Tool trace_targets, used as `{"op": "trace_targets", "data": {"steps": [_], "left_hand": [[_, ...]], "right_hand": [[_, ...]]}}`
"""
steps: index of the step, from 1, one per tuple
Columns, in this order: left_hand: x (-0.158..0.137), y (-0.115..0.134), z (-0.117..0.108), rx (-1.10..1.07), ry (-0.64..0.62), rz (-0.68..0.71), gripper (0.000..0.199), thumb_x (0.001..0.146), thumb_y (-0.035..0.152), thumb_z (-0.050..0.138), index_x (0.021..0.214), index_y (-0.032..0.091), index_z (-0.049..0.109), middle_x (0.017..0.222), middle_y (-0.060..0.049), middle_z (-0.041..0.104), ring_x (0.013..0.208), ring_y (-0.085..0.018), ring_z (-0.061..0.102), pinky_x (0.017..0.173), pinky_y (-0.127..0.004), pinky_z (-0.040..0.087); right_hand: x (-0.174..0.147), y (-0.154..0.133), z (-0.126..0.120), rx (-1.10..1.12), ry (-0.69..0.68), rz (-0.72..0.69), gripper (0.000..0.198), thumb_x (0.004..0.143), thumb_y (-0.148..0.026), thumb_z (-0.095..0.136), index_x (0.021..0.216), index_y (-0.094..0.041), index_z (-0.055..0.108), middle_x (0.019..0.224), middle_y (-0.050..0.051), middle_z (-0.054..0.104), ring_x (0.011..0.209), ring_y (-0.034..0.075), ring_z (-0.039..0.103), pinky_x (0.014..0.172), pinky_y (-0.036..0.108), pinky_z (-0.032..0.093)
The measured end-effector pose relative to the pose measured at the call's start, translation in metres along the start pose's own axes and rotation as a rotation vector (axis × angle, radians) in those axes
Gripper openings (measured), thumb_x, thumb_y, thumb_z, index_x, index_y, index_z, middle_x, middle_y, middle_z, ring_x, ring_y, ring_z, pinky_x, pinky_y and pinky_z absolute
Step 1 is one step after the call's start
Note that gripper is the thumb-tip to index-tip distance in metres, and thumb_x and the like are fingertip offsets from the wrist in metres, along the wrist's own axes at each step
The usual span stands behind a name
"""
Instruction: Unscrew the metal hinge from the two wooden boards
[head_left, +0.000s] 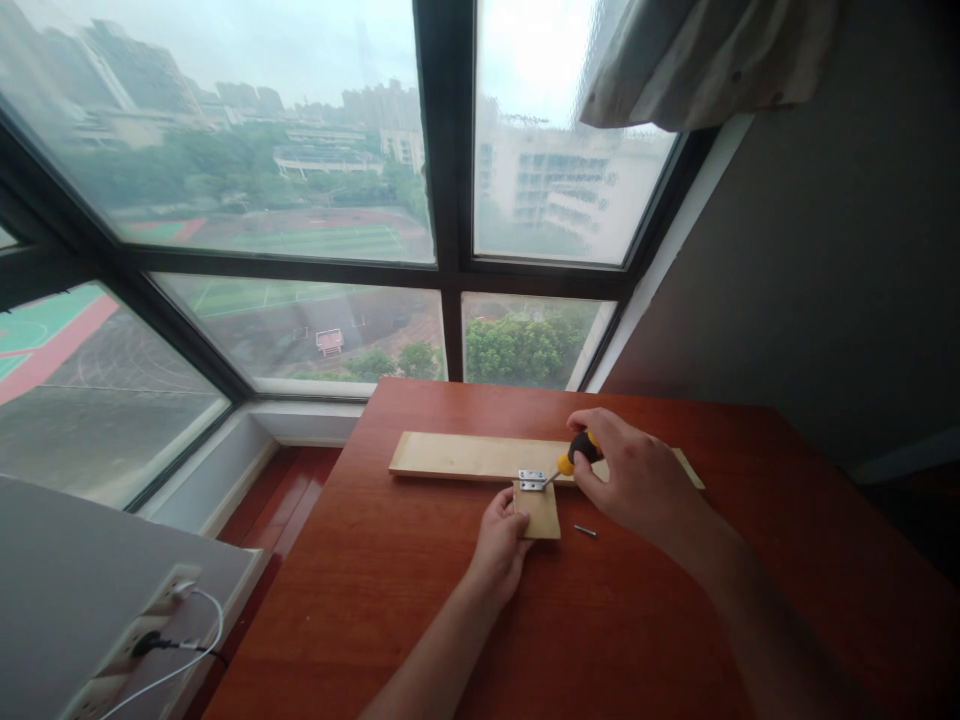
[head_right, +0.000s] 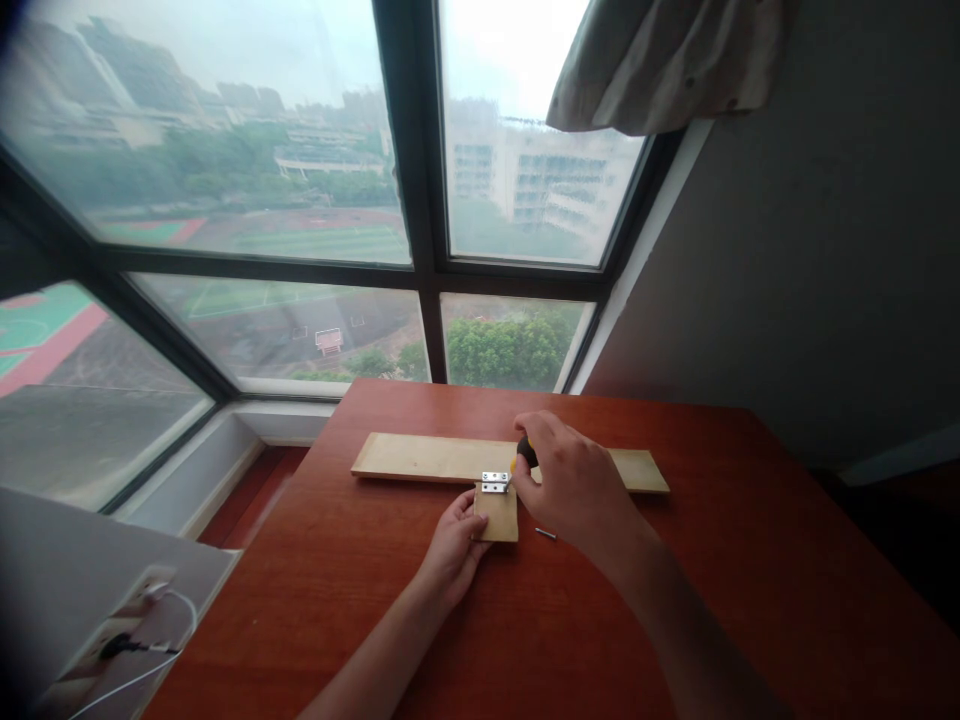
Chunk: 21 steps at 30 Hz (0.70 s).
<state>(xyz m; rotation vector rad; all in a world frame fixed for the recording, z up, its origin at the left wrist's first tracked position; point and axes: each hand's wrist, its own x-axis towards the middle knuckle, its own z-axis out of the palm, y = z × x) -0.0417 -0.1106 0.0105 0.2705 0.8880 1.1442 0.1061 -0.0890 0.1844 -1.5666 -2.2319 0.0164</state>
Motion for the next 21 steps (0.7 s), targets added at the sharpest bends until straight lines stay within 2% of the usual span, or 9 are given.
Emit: {"op": "trace_targets", "data": {"steps": [3,8,11,15,21], "left_hand": [[-0.0004,0.0002,0.0005,-0.002,0.006,-0.004,0.046,0.056,0.006,0.064,0.101,0.016,0.059,0.091,-0.007,0.069,0.078,-0.018,0.063,0.069,-0.029,0.052],[-0.0008,0.0004,0.0009,-0.008,0.003,-0.007,0.047,0.056,0.006,0.066,0.101,0.016,0.059,0.094,-0.008,0.069,0.081,-0.018,0.064,0.07,-0.028,0.052],[-0.0005,0.0,0.0004,-0.005,0.004,-0.007,0.046,0.056,0.006,0.065,0.101,0.017,0.06,0.094,-0.007,0.069,0.08,-0.018,0.064,0.07,-0.028,0.051],[-0.0003,-0.0002,-0.0001,-0.006,0.009,-0.007,0.045,0.057,0.006,0.064,0.1,0.016,0.06,0.09,-0.006,0.069,0.079,-0.018,0.064,0.07,-0.028,0.051],[-0.0005,0.0004,0.0003,-0.008,-0.001,-0.009,0.044,0.057,0.006,0.064,0.1,0.016,0.06,0.094,-0.008,0.069,0.081,-0.018,0.064,0.07,-0.028,0.052]], "right_hand": [[-0.0002,-0.0028,-0.0021,-0.009,0.004,-0.023,0.033,0.08,-0.02,0.052,0.113,-0.023,0.054,0.111,0.006,0.067,0.095,0.023,0.065,0.071,0.031,0.047],[0.0019,-0.0023,0.0,-0.082,-0.008,0.027,0.021,0.089,-0.035,0.05,0.106,-0.024,0.058,0.103,0.004,0.07,0.083,0.023,0.067,0.062,0.032,0.045],[0.0025,-0.0023,-0.0003,-0.049,0.011,0.016,0.02,0.087,-0.028,0.05,0.105,-0.023,0.057,0.103,0.005,0.069,0.084,0.022,0.067,0.065,0.031,0.046],[0.0011,-0.0057,-0.0054,0.005,0.0,-0.034,0.033,0.079,-0.017,0.052,0.111,-0.023,0.055,0.111,0.005,0.067,0.094,0.021,0.065,0.069,0.03,0.047],[0.0033,-0.0022,-0.0015,-0.092,0.006,0.039,0.023,0.09,-0.036,0.05,0.108,-0.024,0.057,0.107,0.005,0.069,0.086,0.023,0.068,0.062,0.032,0.046]]}}
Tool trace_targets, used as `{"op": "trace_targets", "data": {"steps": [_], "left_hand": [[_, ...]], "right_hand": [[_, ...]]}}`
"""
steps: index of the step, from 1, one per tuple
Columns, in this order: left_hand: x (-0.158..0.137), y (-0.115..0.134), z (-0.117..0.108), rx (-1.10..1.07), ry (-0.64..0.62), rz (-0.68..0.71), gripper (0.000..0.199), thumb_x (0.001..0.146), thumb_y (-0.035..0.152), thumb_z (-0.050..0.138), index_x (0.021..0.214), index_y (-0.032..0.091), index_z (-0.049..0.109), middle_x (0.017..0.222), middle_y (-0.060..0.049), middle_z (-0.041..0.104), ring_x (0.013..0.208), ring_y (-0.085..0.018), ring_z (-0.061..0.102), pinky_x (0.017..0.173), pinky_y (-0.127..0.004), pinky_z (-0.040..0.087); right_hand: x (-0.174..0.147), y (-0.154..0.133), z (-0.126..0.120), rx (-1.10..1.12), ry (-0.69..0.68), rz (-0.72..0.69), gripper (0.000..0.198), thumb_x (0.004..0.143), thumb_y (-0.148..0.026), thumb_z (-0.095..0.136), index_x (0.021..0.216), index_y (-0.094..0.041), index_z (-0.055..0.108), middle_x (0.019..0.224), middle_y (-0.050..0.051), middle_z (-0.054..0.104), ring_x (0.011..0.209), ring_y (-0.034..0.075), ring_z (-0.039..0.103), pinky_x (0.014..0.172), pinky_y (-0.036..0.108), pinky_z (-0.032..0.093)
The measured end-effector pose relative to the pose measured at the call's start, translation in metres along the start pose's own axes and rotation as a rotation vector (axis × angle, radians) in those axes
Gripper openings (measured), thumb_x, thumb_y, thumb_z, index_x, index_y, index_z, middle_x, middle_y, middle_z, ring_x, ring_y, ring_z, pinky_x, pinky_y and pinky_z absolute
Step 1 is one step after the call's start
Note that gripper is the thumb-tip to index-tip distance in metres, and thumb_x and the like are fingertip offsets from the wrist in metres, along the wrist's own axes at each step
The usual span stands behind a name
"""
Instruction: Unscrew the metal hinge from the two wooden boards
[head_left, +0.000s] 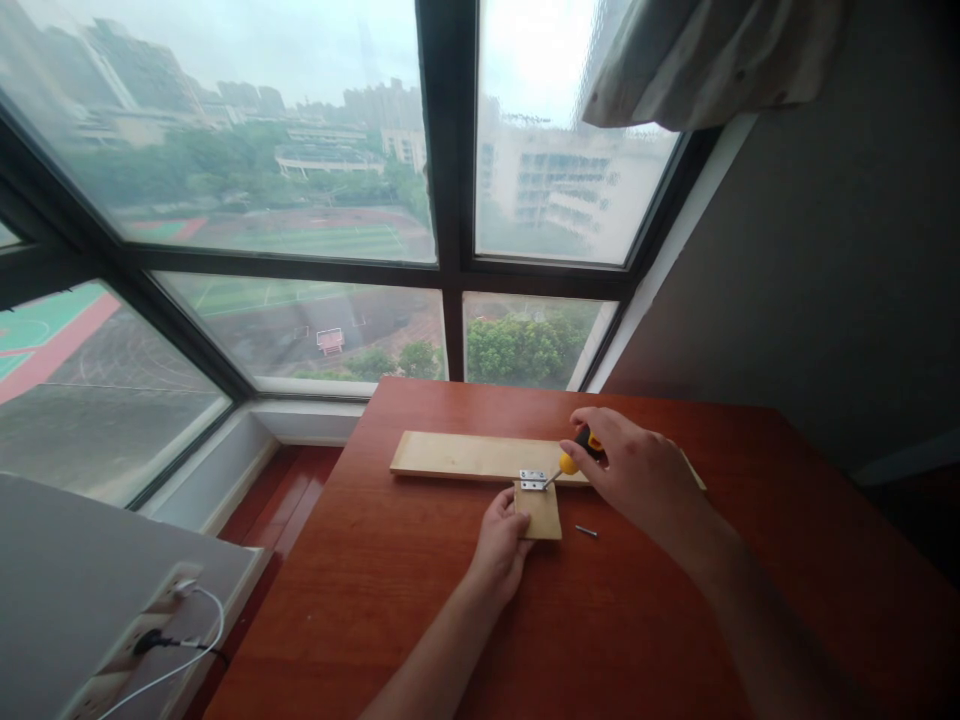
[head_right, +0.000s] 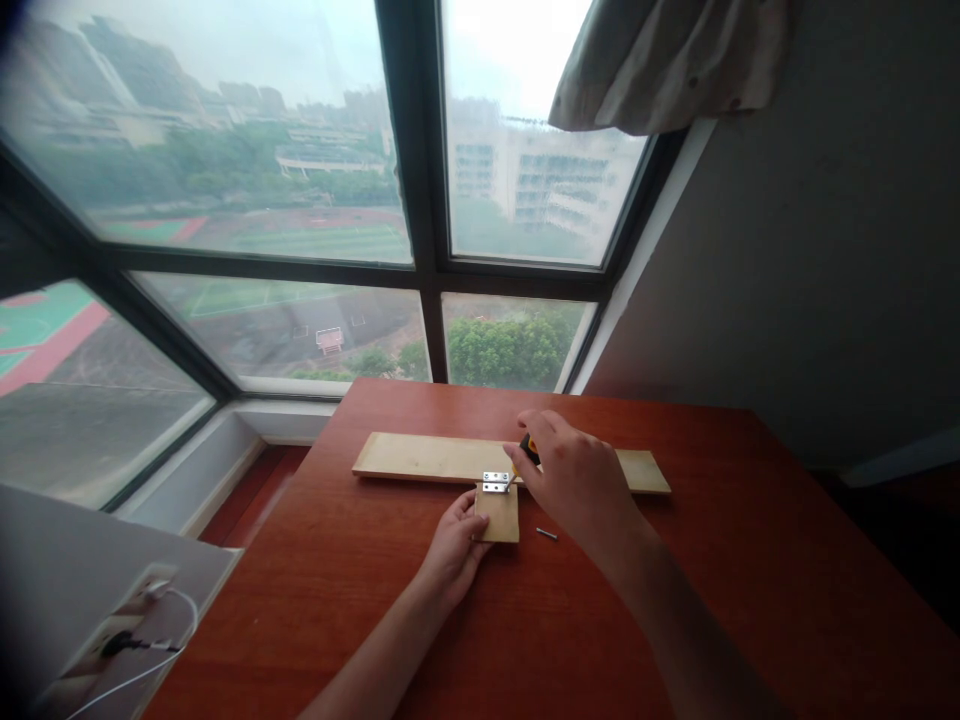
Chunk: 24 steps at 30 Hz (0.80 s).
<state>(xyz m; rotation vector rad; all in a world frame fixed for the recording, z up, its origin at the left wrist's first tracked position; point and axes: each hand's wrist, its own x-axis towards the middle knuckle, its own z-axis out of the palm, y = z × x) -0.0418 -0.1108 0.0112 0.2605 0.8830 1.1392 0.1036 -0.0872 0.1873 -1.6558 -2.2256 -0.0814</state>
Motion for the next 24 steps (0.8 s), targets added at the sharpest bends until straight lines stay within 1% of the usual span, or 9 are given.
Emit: {"op": "trace_targets", "data": {"steps": [3,5,7,10,12,14,17,21,24], "left_hand": [[-0.0001,0.0001,0.0001,-0.002,-0.001,0.006,0.044,0.057,0.006,0.065,0.1,0.016,0.061,0.094,-0.008,0.069,0.08,-0.018,0.064,0.07,-0.029,0.052],[-0.0001,0.0,0.0,0.0,0.002,0.008,0.044,0.057,0.006,0.065,0.1,0.016,0.061,0.093,-0.008,0.069,0.08,-0.018,0.064,0.07,-0.029,0.053],[-0.0001,-0.0001,-0.0001,0.0,-0.001,0.008,0.045,0.057,0.006,0.065,0.1,0.016,0.061,0.093,-0.008,0.069,0.08,-0.019,0.064,0.07,-0.029,0.053],[0.0,-0.0001,-0.0004,-0.004,-0.002,0.008,0.045,0.057,0.005,0.064,0.1,0.016,0.06,0.094,-0.008,0.069,0.081,-0.019,0.064,0.07,-0.029,0.053],[0.0001,0.0,-0.0004,-0.005,0.0,0.006,0.044,0.057,0.006,0.064,0.1,0.016,0.06,0.094,-0.009,0.069,0.08,-0.019,0.064,0.069,-0.029,0.053],[0.0,0.0002,-0.0003,-0.002,0.002,0.004,0.044,0.058,0.005,0.064,0.1,0.016,0.06,0.094,-0.009,0.069,0.08,-0.019,0.064,0.069,-0.029,0.053],[-0.0004,0.0006,0.0001,0.003,0.007,0.005,0.043,0.058,0.004,0.063,0.1,0.016,0.06,0.093,-0.008,0.069,0.08,-0.018,0.064,0.069,-0.029,0.053],[-0.0008,0.001,0.0004,0.006,0.008,0.004,0.043,0.059,0.004,0.062,0.1,0.016,0.059,0.093,-0.008,0.069,0.08,-0.018,0.064,0.07,-0.03,0.053],[-0.0011,0.0013,0.0008,0.009,0.008,0.002,0.043,0.059,0.004,0.062,0.1,0.016,0.059,0.093,-0.008,0.069,0.08,-0.018,0.064,0.07,-0.03,0.053]], "right_hand": [[0.0004,0.0032,0.0026,0.048,0.006,-0.002,0.024,0.088,-0.029,0.049,0.11,-0.023,0.056,0.109,0.005,0.069,0.088,0.023,0.068,0.067,0.033,0.048],[-0.0007,0.0038,0.0015,0.095,0.015,-0.036,0.032,0.083,-0.022,0.051,0.114,-0.023,0.054,0.114,0.006,0.067,0.096,0.023,0.066,0.073,0.033,0.049],[-0.0019,0.0036,-0.0003,0.117,0.013,-0.064,0.039,0.079,-0.019,0.052,0.117,-0.023,0.053,0.117,0.006,0.066,0.1,0.024,0.065,0.075,0.033,0.049],[-0.0019,0.0042,-0.0003,0.084,0.011,-0.036,0.034,0.082,-0.025,0.053,0.116,-0.024,0.055,0.116,0.006,0.067,0.097,0.024,0.066,0.07,0.033,0.049],[-0.0007,0.0059,0.002,0.046,0.014,0.014,0.027,0.086,-0.033,0.053,0.112,-0.024,0.057,0.11,0.006,0.069,0.091,0.025,0.068,0.066,0.032,0.048],[0.0005,0.0079,0.0045,0.039,0.012,0.04,0.023,0.089,-0.036,0.051,0.107,-0.025,0.058,0.105,0.004,0.071,0.085,0.023,0.068,0.065,0.032,0.047],[0.0003,0.0094,0.005,0.074,0.013,0.034,0.022,0.087,-0.029,0.05,0.108,-0.025,0.057,0.107,0.004,0.069,0.086,0.022,0.068,0.068,0.032,0.048],[-0.0026,0.0083,0.0008,0.107,0.005,-0.004,0.036,0.079,-0.019,0.053,0.115,-0.023,0.053,0.117,0.005,0.065,0.097,0.023,0.065,0.076,0.032,0.049],[-0.0035,0.0096,0.0002,0.087,-0.003,0.009,0.031,0.084,-0.025,0.053,0.115,-0.024,0.053,0.116,0.005,0.066,0.095,0.023,0.066,0.073,0.033,0.049]]}}
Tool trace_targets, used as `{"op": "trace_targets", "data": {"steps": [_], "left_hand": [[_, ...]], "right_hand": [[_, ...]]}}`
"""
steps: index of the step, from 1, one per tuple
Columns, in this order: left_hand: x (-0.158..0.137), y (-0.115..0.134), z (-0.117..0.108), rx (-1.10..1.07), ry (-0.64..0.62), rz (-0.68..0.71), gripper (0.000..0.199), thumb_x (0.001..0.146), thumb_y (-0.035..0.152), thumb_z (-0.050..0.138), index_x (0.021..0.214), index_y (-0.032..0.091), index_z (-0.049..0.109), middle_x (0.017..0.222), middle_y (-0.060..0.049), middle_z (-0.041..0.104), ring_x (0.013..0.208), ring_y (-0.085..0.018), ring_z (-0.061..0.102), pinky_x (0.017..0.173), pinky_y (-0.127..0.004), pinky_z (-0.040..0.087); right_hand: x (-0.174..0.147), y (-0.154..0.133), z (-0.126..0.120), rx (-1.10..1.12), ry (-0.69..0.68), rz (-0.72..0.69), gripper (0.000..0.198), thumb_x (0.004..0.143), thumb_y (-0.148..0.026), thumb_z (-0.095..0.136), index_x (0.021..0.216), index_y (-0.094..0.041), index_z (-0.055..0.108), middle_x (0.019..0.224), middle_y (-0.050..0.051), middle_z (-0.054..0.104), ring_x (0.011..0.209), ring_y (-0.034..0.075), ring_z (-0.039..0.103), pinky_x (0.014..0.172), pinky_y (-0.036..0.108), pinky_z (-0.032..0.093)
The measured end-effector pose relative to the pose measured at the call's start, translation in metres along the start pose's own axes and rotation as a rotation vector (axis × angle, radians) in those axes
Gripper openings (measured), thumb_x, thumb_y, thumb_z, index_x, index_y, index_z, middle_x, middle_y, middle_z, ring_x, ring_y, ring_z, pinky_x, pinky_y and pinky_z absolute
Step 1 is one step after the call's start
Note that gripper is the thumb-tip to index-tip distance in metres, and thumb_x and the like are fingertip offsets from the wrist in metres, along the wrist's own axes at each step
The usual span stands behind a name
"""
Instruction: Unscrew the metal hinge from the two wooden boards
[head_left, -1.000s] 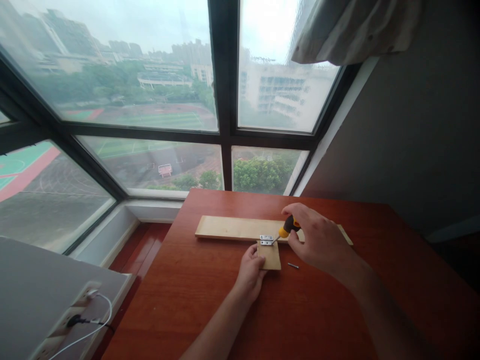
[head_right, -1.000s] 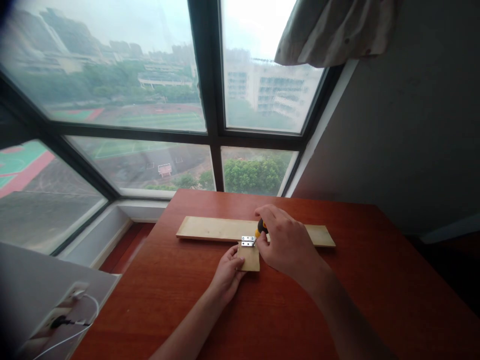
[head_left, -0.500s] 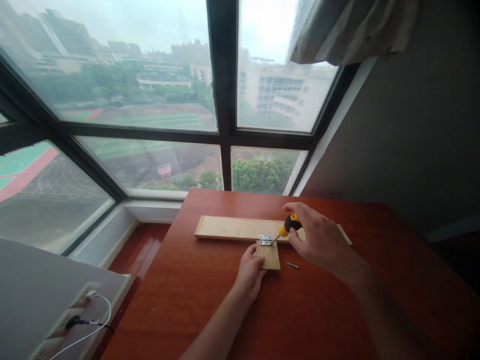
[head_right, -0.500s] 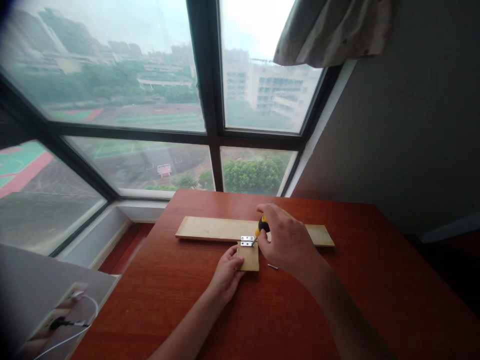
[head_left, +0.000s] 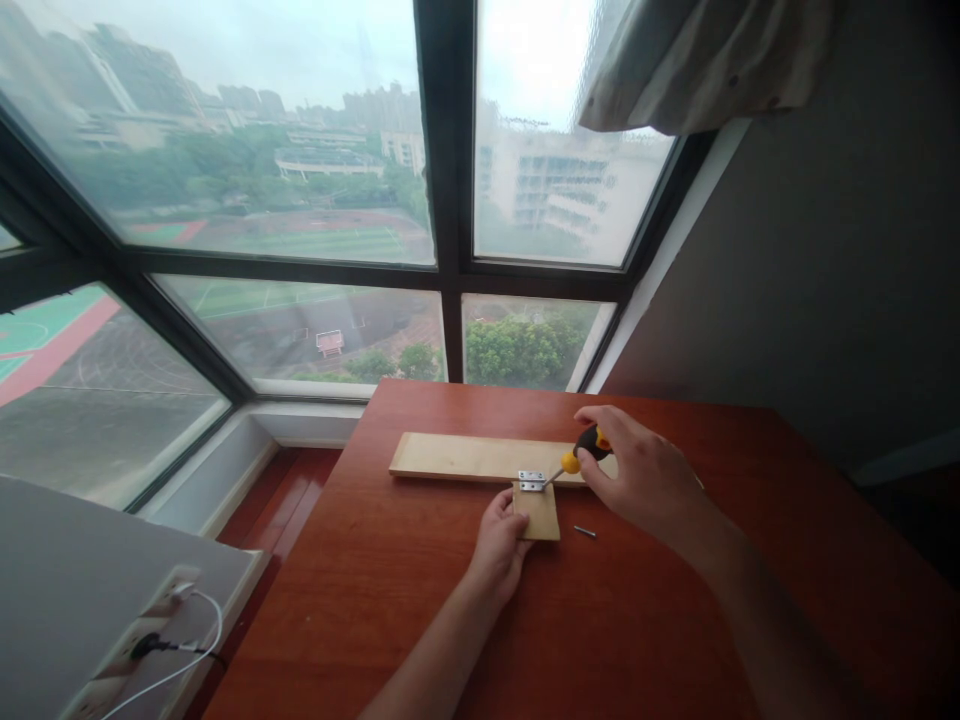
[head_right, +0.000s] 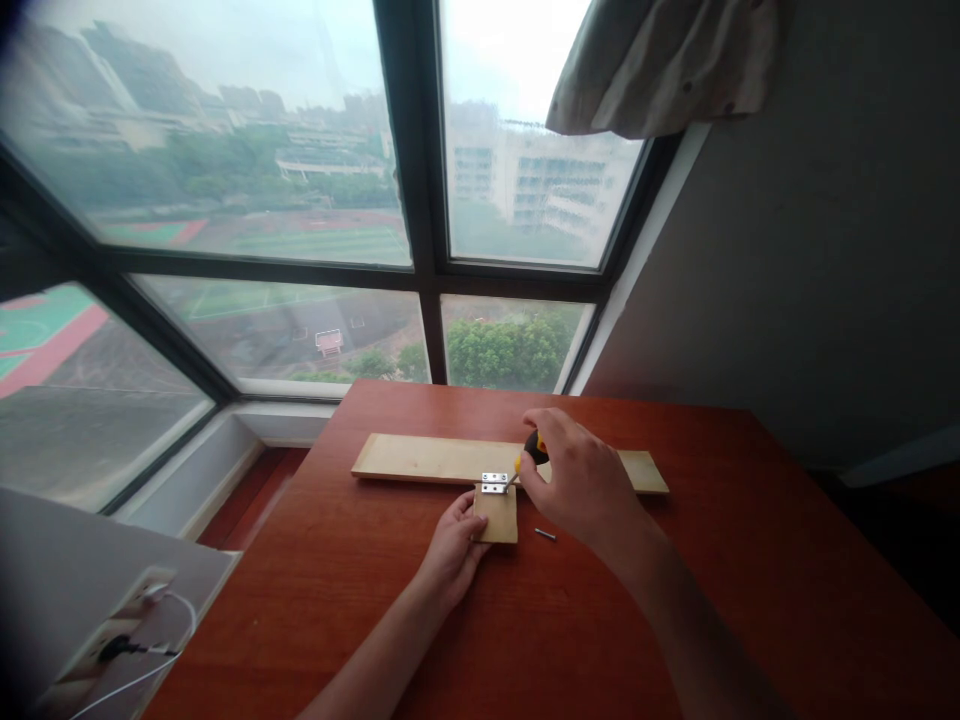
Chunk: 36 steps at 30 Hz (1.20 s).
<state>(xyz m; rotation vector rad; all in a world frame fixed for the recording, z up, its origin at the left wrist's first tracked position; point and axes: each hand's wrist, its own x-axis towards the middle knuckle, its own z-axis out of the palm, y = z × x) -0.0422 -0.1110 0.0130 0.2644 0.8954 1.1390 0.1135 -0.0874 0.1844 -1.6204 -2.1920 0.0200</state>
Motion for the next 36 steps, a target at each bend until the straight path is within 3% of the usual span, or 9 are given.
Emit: {"op": "trace_targets", "data": {"steps": [4,7,11,14,19,28,33,36], "left_hand": [[0.0002,-0.0001,0.0003,0.009,0.006,0.001,0.045,0.059,0.004,0.061,0.102,0.015,0.058,0.094,-0.008,0.069,0.08,-0.018,0.063,0.07,-0.03,0.054],[0.0005,-0.0004,0.0002,0.009,0.003,0.004,0.045,0.059,0.004,0.061,0.102,0.015,0.058,0.092,-0.007,0.069,0.079,-0.018,0.063,0.069,-0.03,0.054],[0.0001,-0.0001,0.0002,0.001,-0.002,0.007,0.044,0.058,0.004,0.062,0.101,0.016,0.058,0.09,-0.007,0.068,0.079,-0.018,0.063,0.068,-0.029,0.054],[-0.0004,0.0002,0.0004,-0.002,-0.001,0.007,0.044,0.058,0.004,0.063,0.1,0.016,0.058,0.09,-0.007,0.068,0.079,-0.018,0.064,0.069,-0.029,0.053],[-0.0007,0.0004,0.0007,0.008,0.003,0.007,0.044,0.058,0.004,0.062,0.1,0.016,0.059,0.09,-0.006,0.068,0.078,-0.017,0.063,0.069,-0.029,0.053],[-0.0014,0.0011,0.0013,0.0,0.015,0.009,0.043,0.058,0.005,0.064,0.099,0.016,0.06,0.088,-0.006,0.067,0.078,-0.018,0.063,0.07,-0.032,0.054],[-0.0011,0.0006,0.0008,-0.007,0.0,0.011,0.042,0.058,0.004,0.064,0.099,0.015,0.06,0.089,-0.006,0.068,0.077,-0.017,0.063,0.07,-0.031,0.054],[-0.0008,0.0006,0.0004,-0.006,-0.002,0.01,0.042,0.058,0.004,0.064,0.099,0.015,0.06,0.09,-0.007,0.068,0.077,-0.017,0.063,0.069,-0.03,0.054]], "right_hand": [[0.0006,0.0046,0.0025,-0.035,-0.005,0.042,0.023,0.09,-0.037,0.05,0.108,-0.025,0.057,0.106,0.004,0.069,0.086,0.023,0.068,0.066,0.033,0.048],[0.0002,0.005,0.0021,0.003,0.003,0.023,0.022,0.088,-0.03,0.05,0.109,-0.024,0.056,0.108,0.003,0.069,0.087,0.022,0.068,0.071,0.034,0.049],[-0.002,0.002,-0.0016,0.036,0.006,-0.025,0.035,0.081,-0.02,0.052,0.115,-0.023,0.054,0.118,0.005,0.065,0.1,0.024,0.065,0.079,0.035,0.05],[-0.0028,0.0018,-0.0027,0.052,0.0,-0.037,0.036,0.082,-0.023,0.053,0.118,-0.024,0.053,0.12,0.005,0.065,0.103,0.024,0.065,0.08,0.035,0.051],[-0.0011,0.0058,0.0004,-0.017,-0.015,0.023,0.028,0.09,-0.037,0.051,0.115,-0.025,0.056,0.112,0.003,0.069,0.091,0.025,0.069,0.07,0.036,0.051],[-0.0035,-0.0003,-0.004,0.032,-0.028,-0.046,0.041,0.081,-0.02,0.054,0.122,-0.025,0.051,0.125,0.005,0.063,0.103,0.024,0.064,0.079,0.035,0.051],[-0.0016,0.0033,-0.0013,0.032,-0.02,-0.031,0.028,0.09,-0.031,0.051,0.117,-0.025,0.054,0.116,0.004,0.067,0.098,0.024,0.066,0.075,0.037,0.051],[-0.0012,0.0038,-0.0014,0.072,0.001,-0.062,0.028,0.089,-0.025,0.05,0.117,-0.023,0.054,0.118,0.005,0.065,0.102,0.023,0.064,0.083,0.037,0.051]]}}
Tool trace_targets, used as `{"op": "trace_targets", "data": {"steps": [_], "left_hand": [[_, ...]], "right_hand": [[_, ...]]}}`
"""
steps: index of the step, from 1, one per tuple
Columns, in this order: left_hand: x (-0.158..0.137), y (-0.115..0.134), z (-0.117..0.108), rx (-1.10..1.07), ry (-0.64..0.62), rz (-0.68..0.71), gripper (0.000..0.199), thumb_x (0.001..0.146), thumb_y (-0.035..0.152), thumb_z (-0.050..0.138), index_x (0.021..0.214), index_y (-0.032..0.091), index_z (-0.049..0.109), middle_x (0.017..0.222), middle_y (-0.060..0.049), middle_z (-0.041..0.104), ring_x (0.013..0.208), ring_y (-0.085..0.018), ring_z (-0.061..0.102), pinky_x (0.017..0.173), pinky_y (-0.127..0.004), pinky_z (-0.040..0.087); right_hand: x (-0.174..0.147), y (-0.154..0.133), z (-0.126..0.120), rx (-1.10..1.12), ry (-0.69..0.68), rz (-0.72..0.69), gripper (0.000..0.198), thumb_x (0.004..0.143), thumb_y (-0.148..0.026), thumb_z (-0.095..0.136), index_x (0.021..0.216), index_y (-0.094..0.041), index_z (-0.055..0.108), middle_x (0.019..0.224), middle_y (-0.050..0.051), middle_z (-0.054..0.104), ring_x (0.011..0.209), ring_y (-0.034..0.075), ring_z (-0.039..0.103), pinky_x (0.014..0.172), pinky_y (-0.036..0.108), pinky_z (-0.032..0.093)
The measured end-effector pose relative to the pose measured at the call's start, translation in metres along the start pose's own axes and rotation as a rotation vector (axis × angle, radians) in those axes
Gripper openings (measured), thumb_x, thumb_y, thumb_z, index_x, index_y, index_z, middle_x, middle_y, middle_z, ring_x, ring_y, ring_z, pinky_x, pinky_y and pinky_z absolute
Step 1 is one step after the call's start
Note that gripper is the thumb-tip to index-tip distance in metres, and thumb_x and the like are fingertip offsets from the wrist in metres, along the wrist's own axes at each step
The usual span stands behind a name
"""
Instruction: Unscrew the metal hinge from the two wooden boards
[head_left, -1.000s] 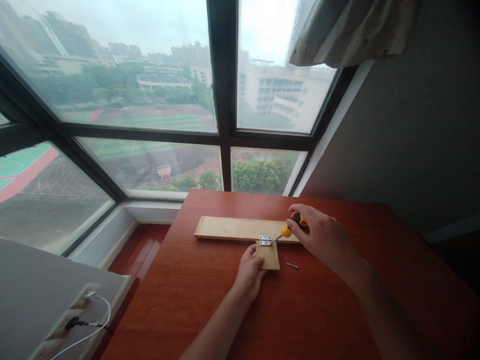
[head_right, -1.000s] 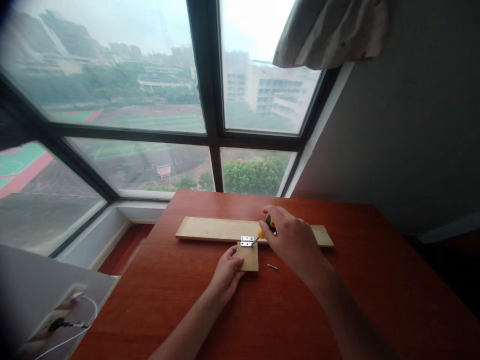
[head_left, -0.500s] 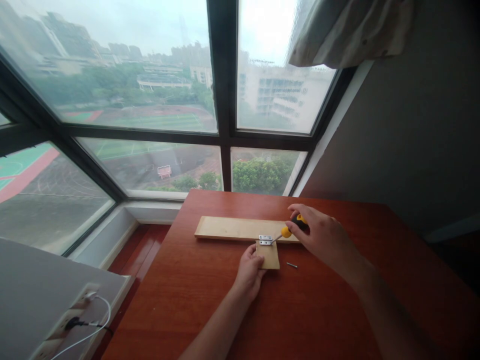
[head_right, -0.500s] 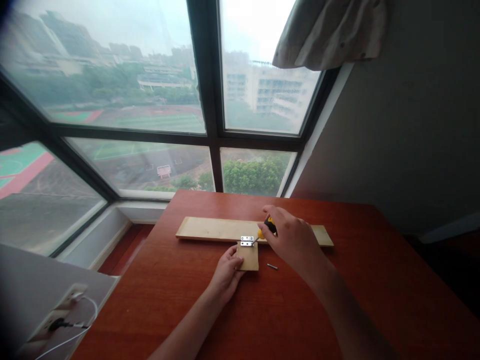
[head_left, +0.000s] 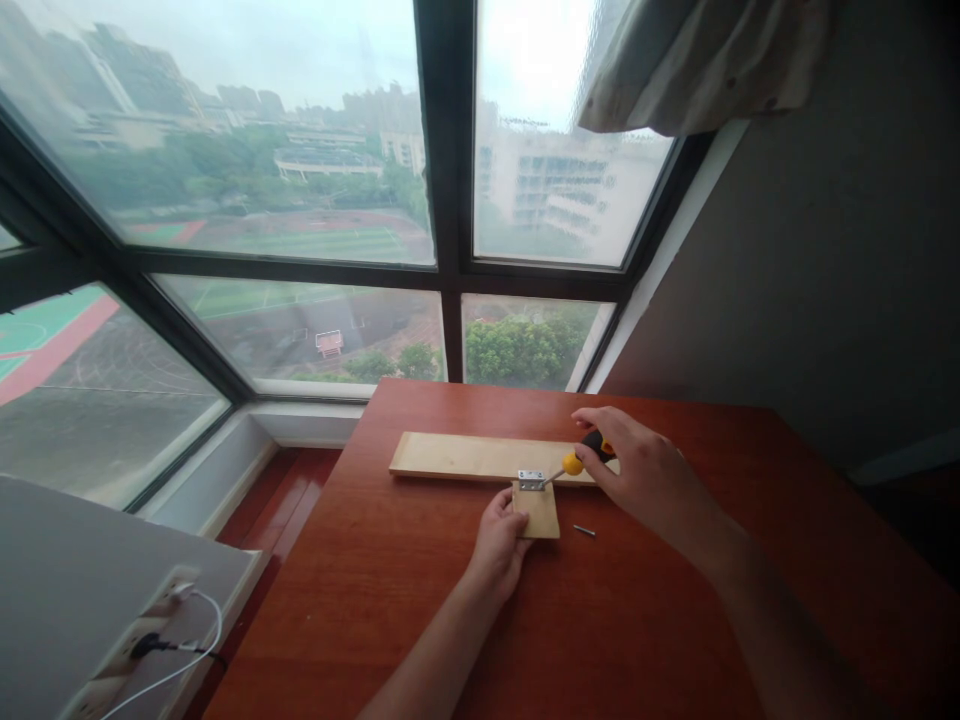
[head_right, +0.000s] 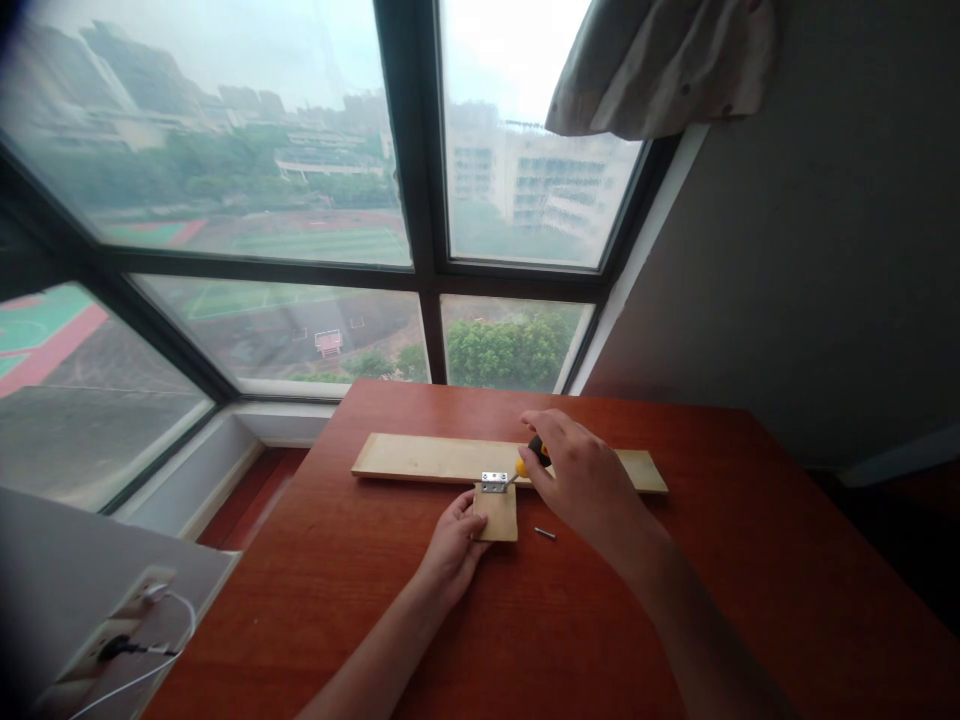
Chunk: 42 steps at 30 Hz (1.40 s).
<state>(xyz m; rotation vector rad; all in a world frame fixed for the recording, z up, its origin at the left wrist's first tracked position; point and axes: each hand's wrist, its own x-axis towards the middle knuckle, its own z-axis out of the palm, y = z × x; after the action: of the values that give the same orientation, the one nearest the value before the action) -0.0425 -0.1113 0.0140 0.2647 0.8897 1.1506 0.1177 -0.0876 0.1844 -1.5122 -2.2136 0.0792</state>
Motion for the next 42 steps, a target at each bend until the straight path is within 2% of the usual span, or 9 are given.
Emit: {"op": "trace_targets", "data": {"steps": [3,6,10,13,20,27,35,39,42], "left_hand": [[0.0004,-0.0001,-0.0003,0.0,-0.004,-0.004,0.042,0.058,0.004,0.064,0.099,0.015,0.06,0.091,-0.007,0.068,0.078,-0.017,0.063,0.069,-0.03,0.054],[0.0005,-0.0001,-0.0004,0.002,-0.007,-0.009,0.042,0.059,0.004,0.063,0.1,0.015,0.059,0.091,-0.007,0.068,0.078,-0.017,0.063,0.069,-0.029,0.054],[-0.0005,0.0006,0.0,0.009,0.0,-0.01,0.042,0.059,0.003,0.061,0.099,0.016,0.059,0.089,-0.006,0.068,0.077,-0.017,0.063,0.068,-0.029,0.054],[-0.0015,0.0014,0.0005,0.009,0.002,-0.008,0.041,0.059,0.004,0.062,0.098,0.016,0.059,0.089,-0.006,0.068,0.077,-0.016,0.062,0.068,-0.028,0.053],[-0.0006,0.0011,0.0003,0.002,0.007,-0.014,0.042,0.058,0.003,0.062,0.099,0.016,0.06,0.09,-0.006,0.068,0.078,-0.017,0.062,0.07,-0.029,0.053],[-0.0003,0.0009,0.0001,0.012,0.0,-0.012,0.044,0.058,0.004,0.062,0.1,0.015,0.06,0.09,-0.006,0.068,0.079,-0.018,0.062,0.07,-0.03,0.053],[0.0001,0.0003,-0.0005,0.014,-0.002,-0.011,0.044,0.058,0.005,0.062,0.101,0.015,0.059,0.091,-0.007,0.068,0.079,-0.018,0.062,0.07,-0.031,0.054],[-0.0004,0.0008,-0.0002,0.01,-0.003,-0.005,0.043,0.058,0.005,0.063,0.1,0.015,0.059,0.09,-0.006,0.068,0.078,-0.018,0.062,0.069,-0.031,0.054],[0.0,0.0004,-0.0005,0.006,-0.004,-0.004,0.044,0.057,0.005,0.064,0.1,0.015,0.06,0.09,-0.007,0.068,0.079,-0.018,0.063,0.07,-0.031,0.054]], "right_hand": [[-0.002,-0.0028,-0.0028,0.055,0.002,-0.062,0.039,0.084,-0.017,0.052,0.122,-0.022,0.05,0.121,0.007,0.062,0.108,0.022,0.061,0.088,0.034,0.05],[-0.0044,-0.0042,-0.0039,0.047,0.004,-0.084,0.042,0.084,-0.02,0.052,0.126,-0.021,0.048,0.123,0.009,0.061,0.111,0.023,0.06,0.088,0.035,0.051],[-0.0043,-0.0004,0.0,-0.098,0.019,0.031,0.039,0.091,-0.038,0.05,0.127,-0.023,0.049,0.122,0.008,0.063,0.103,0.027,0.065,0.076,0.039,0.053],[-0.0033,0.0017,0.0011,-0.128,-0.012,0.097,0.034,0.093,-0.036,0.047,0.125,-0.025,0.051,0.113,0.005,0.069,0.091,0.026,0.069,0.069,0.037,0.052],[-0.0064,-0.001,-0.0073,0.025,-0.03,-0.028,0.042,0.081,-0.019,0.051,0.123,-0.023,0.05,0.124,0.007,0.062,0.109,0.023,0.062,0.088,0.036,0.05],[-0.0044,0.0043,-0.0006,-0.072,0.009,0.065,0.034,0.089,-0.034,0.05,0.121,-0.023,0.053,0.11,0.007,0.069,0.085,0.023,0.069,0.067,0.034,0.052],[-0.0077,0.001,-0.0047,0.019,-0.022,-0.014,0.041,0.081,-0.021,0.052,0.123,-0.022,0.049,0.124,0.008,0.062,0.109,0.024,0.062,0.087,0.037,0.051],[-0.0059,0.0031,-0.0004,-0.02,-0.002,0.053,0.035,0.088,-0.035,0.051,0.121,-0.022,0.051,0.116,0.008,0.067,0.096,0.025,0.067,0.074,0.037,0.053],[-0.005,0.0032,0.0003,-0.01,0.012,0.069,0.031,0.089,-0.033,0.048,0.119,-0.022,0.052,0.108,0.007,0.069,0.088,0.024,0.068,0.07,0.035,0.052]]}}
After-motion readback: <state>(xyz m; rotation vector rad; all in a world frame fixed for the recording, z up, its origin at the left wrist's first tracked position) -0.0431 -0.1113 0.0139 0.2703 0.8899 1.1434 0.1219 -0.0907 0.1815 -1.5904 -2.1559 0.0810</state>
